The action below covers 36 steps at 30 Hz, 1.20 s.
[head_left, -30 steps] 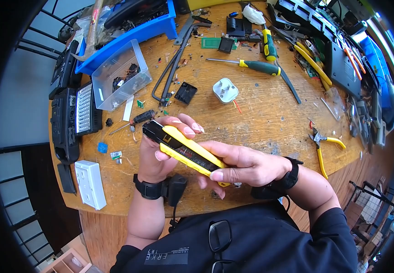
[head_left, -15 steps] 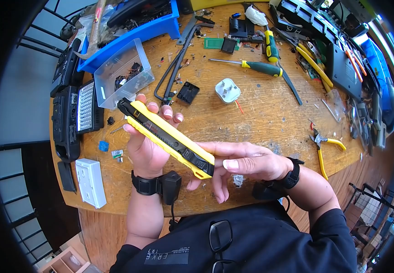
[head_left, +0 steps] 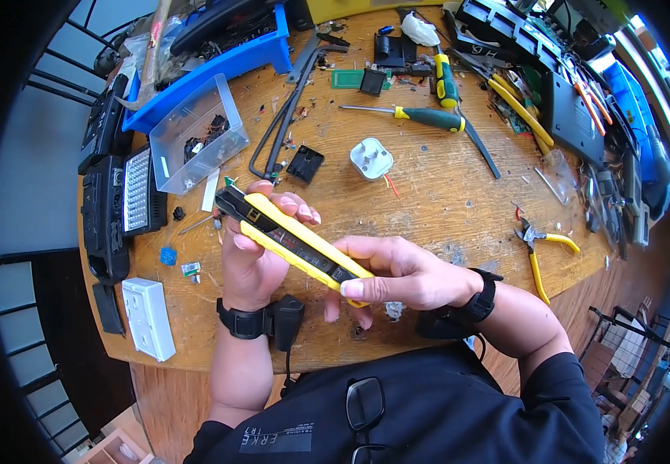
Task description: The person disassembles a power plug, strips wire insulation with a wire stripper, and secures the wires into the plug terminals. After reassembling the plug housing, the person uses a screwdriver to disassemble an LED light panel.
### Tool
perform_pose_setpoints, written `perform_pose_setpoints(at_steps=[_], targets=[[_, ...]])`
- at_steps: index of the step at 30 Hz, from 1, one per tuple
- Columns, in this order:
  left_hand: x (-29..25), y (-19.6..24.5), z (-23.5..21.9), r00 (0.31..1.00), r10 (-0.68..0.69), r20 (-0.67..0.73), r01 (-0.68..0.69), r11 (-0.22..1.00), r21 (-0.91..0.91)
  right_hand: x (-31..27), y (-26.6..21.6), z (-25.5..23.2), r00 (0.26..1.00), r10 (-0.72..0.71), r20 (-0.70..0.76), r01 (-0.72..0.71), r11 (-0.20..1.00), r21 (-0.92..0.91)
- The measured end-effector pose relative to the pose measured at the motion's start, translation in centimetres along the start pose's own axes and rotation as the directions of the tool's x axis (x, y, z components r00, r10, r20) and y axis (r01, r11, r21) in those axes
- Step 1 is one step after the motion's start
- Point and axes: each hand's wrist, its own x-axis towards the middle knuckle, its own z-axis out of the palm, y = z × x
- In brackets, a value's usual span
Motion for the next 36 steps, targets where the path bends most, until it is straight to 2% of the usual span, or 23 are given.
perform_pose_setpoints(at_steps=[3,5,7,15,17,19,21,23,26,29,33,35,36], targets=[[-0.1,0.0,0.1,1.0,0.02,0.018,-0.021,0.998,0.064,-0.1,0.0,0.3,0.999,-0.024,-0.036,0.023,1.0,-0.021],[-0.1,0.1,0.2,1.0,0.016,0.024,-0.018,0.996,0.087,-0.2,-0.2,0.2,0.997,0.013,-0.07,-0.02,0.995,-0.098],[-0.2,-0.1,0.1,1.0,0.005,0.018,-0.008,0.992,0.125,0.0,0.0,0.2,0.993,-0.009,-0.114,-0.007,0.99,-0.139],[-0.4,0.1,0.4,0.998,-0.055,0.037,0.047,0.979,0.2,-0.2,0.1,0.0,0.989,-0.06,-0.133,0.032,0.979,-0.199],[-0.3,0.2,0.6,0.999,-0.049,0.002,0.048,0.981,0.186,-0.1,0.2,0.0,0.986,-0.066,-0.154,0.033,0.978,-0.206],[-0.2,-0.1,0.4,0.998,-0.022,-0.057,0.029,0.993,0.114,0.1,0.3,0.0,0.968,-0.129,-0.216,0.076,0.968,-0.238],[-0.1,-0.4,0.9,0.997,-0.035,-0.061,0.042,0.991,0.124,-0.1,0.1,-0.1,0.956,-0.152,-0.251,0.086,0.963,-0.256],[-0.5,-0.2,0.9,0.993,-0.051,-0.103,0.062,0.992,0.112,0.0,0.1,-0.5,0.959,-0.084,-0.271,0.01,0.965,-0.264],[-0.3,-0.1,0.9,0.996,-0.07,-0.051,0.073,0.996,0.058,0.0,0.0,-0.1,0.955,-0.041,-0.295,-0.039,0.965,-0.259],[-0.4,-0.1,0.2,0.996,-0.092,0.006,0.091,0.994,0.052,0.1,0.3,-0.1,0.961,-0.071,-0.268,0.002,0.968,-0.249],[-0.5,0.0,0.2,0.996,-0.087,0.009,0.087,0.995,0.055,0.3,0.3,0.0,0.957,-0.086,-0.277,0.011,0.965,-0.262],[-0.5,0.0,0.4,0.995,-0.099,-0.034,0.1,0.994,0.042,0.2,0.4,-0.3,0.957,-0.072,-0.281,-0.004,0.966,-0.259],[-0.4,0.0,0.5,0.995,-0.085,-0.057,0.087,0.996,0.031,0.2,0.3,-0.2,0.937,-0.194,-0.29,0.039,0.883,-0.467]])
